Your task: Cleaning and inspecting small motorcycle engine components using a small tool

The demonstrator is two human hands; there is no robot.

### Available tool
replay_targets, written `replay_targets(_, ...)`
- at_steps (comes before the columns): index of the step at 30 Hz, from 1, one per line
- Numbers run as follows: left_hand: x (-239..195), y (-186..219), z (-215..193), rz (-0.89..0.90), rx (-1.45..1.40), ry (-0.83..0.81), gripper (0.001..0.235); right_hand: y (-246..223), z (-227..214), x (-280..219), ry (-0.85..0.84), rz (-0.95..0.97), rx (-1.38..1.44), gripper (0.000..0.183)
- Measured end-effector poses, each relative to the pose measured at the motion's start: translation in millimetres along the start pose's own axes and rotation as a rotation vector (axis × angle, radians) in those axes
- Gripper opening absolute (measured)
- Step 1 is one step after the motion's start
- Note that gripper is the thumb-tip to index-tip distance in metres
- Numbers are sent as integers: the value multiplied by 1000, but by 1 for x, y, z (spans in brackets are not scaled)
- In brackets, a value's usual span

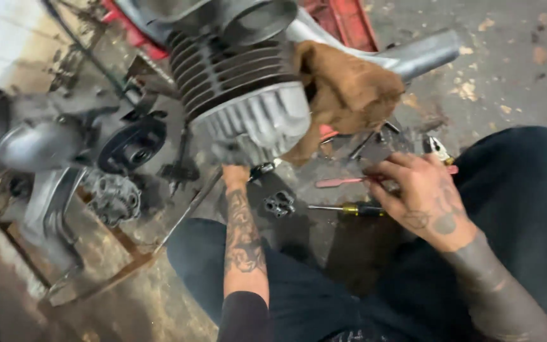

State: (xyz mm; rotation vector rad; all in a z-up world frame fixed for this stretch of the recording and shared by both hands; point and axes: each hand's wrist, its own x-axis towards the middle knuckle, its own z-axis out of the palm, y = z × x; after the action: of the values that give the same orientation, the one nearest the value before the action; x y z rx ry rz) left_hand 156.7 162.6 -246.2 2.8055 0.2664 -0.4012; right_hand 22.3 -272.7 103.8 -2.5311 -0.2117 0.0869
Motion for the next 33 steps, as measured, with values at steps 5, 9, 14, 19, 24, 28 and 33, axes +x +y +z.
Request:
replay_targets(5, 3, 25, -4, 36, 18, -216, 26, 9, -9, 3, 24, 0, 18, 19)
replay_targets(9, -11, 43, -10, 53, 43, -406, 27, 22, -18, -1, 55, 76, 31, 19)
replay_targets(14, -57, 80, -2, 64, 73, -589, 28, 31, -29, -11, 55, 171, 84, 23)
replay_targets(19, -94, 132, 57, 211, 69, -677, 32, 42, -38, -21, 48, 220, 138, 22)
replay_targets(24, -79, 167, 117, 593, -165, -72, 37, 45, -50, -27, 43, 230, 159, 23)
replay_targets(28, -66, 177, 152, 488, -131, 12, 56, 55, -47, -33, 61, 229, 156, 25)
replay_targets(33, -82, 208, 102, 389, 4, -51, 30, 61, -49, -32, 51, 260, 179, 25)
